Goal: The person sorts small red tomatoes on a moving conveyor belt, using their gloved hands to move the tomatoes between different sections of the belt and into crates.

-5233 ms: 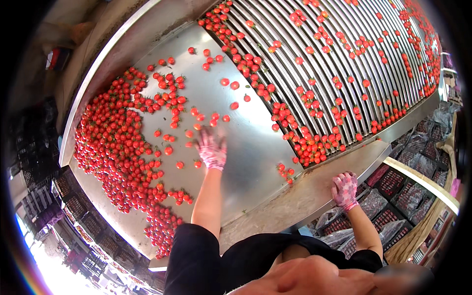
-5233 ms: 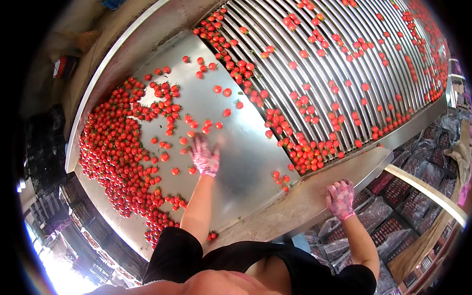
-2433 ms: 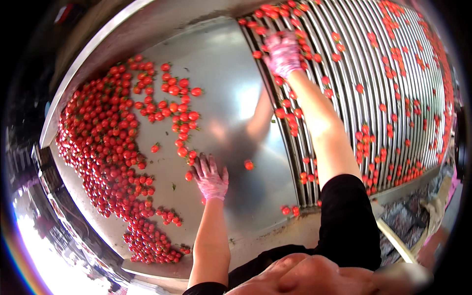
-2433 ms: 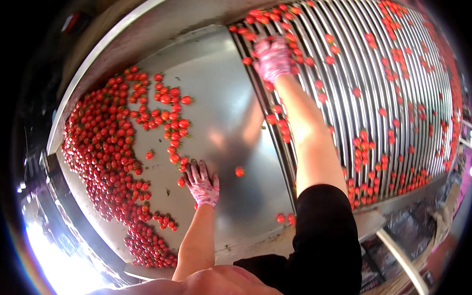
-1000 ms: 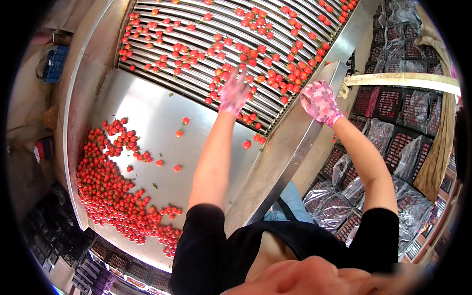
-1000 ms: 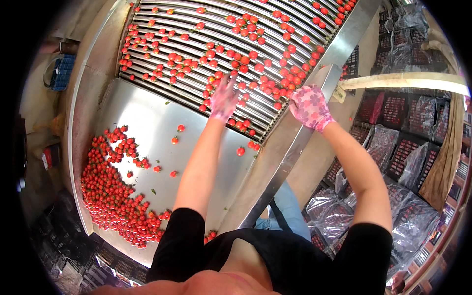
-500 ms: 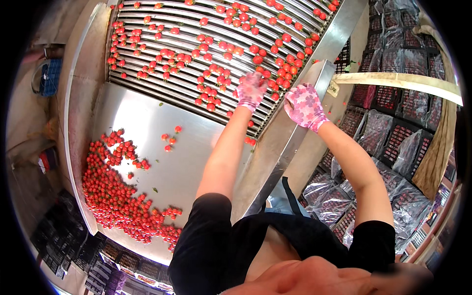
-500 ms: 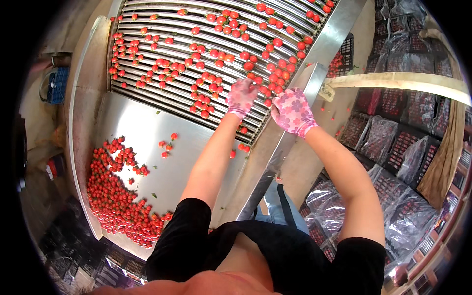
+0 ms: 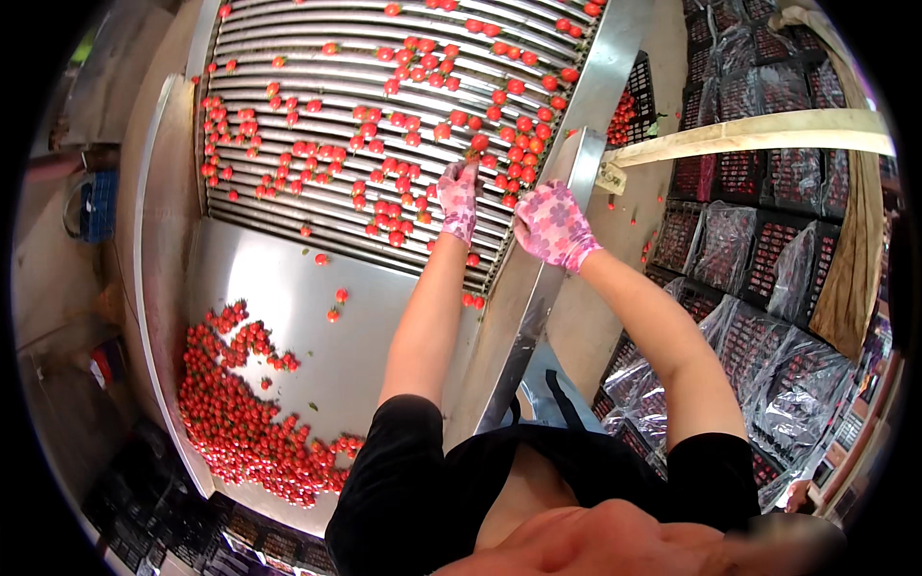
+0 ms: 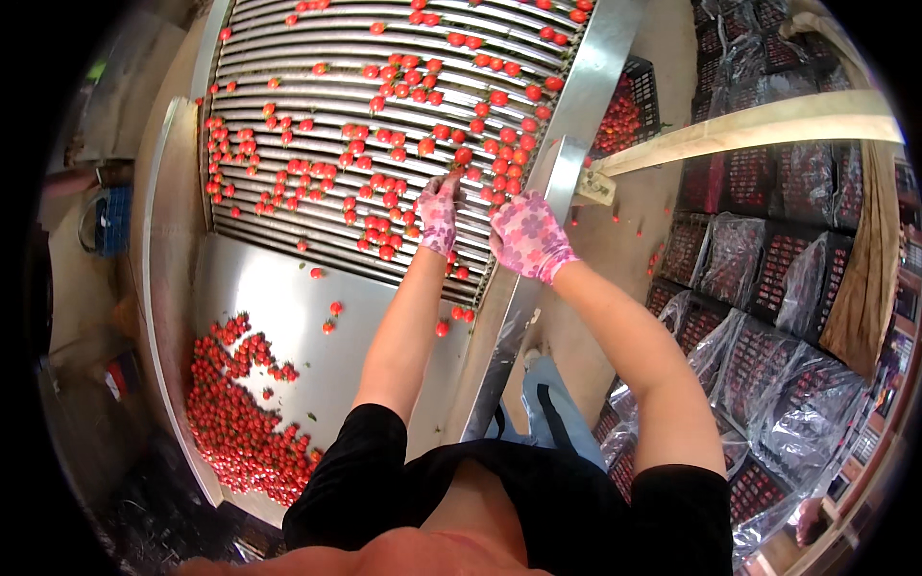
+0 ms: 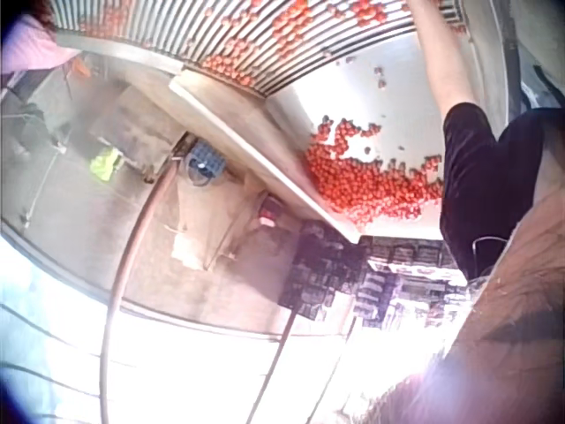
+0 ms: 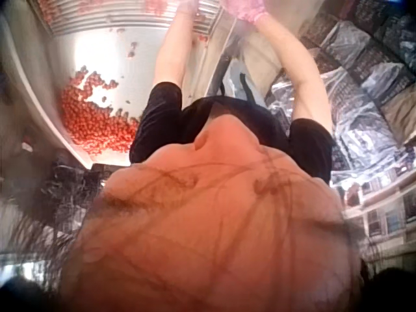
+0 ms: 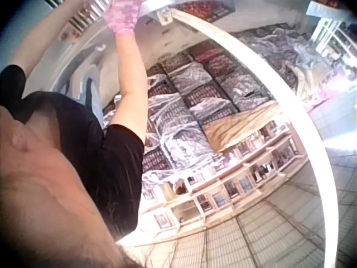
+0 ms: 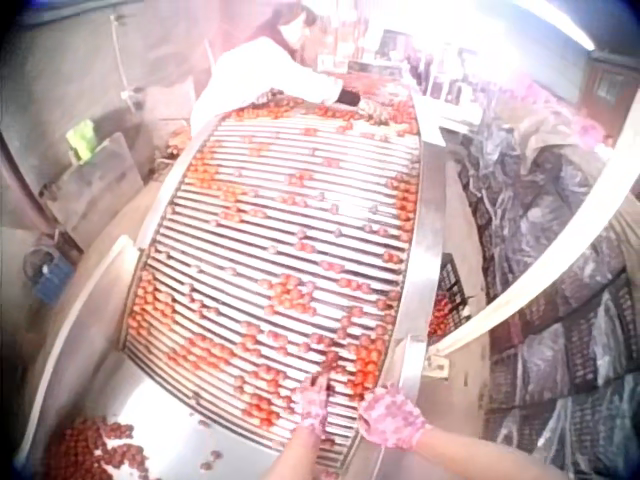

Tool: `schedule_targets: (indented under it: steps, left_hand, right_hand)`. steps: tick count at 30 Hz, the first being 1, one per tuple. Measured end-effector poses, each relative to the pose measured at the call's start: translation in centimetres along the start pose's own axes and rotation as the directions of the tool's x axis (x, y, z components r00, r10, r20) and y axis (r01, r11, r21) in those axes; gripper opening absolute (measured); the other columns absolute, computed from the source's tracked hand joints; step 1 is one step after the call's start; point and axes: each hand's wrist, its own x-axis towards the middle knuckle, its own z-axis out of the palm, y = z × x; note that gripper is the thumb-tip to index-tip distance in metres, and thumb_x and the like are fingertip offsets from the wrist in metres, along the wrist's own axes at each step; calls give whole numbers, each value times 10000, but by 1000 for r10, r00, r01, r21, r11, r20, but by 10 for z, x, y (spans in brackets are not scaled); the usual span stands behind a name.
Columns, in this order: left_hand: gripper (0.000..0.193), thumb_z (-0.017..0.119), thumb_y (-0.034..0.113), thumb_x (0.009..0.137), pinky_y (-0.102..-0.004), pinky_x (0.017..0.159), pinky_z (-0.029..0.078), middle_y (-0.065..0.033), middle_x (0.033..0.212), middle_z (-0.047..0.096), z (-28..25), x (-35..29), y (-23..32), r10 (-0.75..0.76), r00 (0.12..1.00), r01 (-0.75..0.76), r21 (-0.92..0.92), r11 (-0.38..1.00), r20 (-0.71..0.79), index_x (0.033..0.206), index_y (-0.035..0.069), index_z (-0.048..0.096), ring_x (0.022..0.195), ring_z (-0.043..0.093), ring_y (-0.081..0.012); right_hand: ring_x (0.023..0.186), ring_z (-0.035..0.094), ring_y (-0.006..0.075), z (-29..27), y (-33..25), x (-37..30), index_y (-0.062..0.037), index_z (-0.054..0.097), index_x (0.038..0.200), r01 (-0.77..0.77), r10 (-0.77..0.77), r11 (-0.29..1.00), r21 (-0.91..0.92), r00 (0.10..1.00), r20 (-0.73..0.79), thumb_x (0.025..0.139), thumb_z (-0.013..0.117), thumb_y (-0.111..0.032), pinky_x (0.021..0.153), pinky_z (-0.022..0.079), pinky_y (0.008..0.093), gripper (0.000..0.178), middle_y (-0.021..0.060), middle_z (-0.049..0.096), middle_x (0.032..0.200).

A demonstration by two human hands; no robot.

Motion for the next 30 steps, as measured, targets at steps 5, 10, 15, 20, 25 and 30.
schedule_targets:
  steps: [5,10,15,20,25,30]
  left_hand:
    - [374,651,184,912,-292,725,568,-116,1005,677,139,-15,119,229,880,-173,-169,970,417,1212,-28,581,837,696,-211]
    - [813,615,544,873,-481,1199,217,-200,1585,234,201,6,175,518,645,-762,423,491,561,1509,124,330,1474,207,-381]
    - [745,453,601,909,-578,1207,50,-90,1609,257,69,76,95,634,522,-633,758,-160,570,1520,188,349,1487,189,-352]
    - [651,477,497,944,-521,1218,81,-101,1592,278,-42,33,26,581,720,-467,884,4,378,1514,216,337,1463,265,-346]
    - [571,643,354,864,-596,1153,187,-176,1517,360,-113,36,28,808,553,-325,946,-16,204,1396,190,516,1393,343,-398]
    - [384,589,198,902,-470,942,508,-157,1298,547,-9,83,170,789,430,-704,710,-13,439,1273,107,546,1138,582,-324]
  right_hand:
    - [862,597,299,-6,1,-1,-69,646,797,-50,49,999,18,998,46,772,631,-199,876,435,427,134,119,623,812]
    - [853,614,293,-10,-17,12,-79,664,786,-24,38,986,167,996,-85,777,621,-188,853,455,438,117,112,649,785]
    - [873,610,288,-6,-27,19,-78,648,739,17,-9,993,118,998,-68,764,646,-216,881,448,436,140,110,633,801]
    - [845,585,299,2,-10,5,-80,618,754,-6,20,996,89,988,-151,740,676,-153,864,439,437,94,94,599,769]
    - [853,592,284,5,-7,6,-80,619,751,33,-20,997,74,987,-160,745,676,-142,861,437,434,85,91,612,774]
    - [852,602,308,1,-5,2,-68,634,758,0,7,997,71,995,-104,755,645,-190,880,436,437,123,113,626,791]
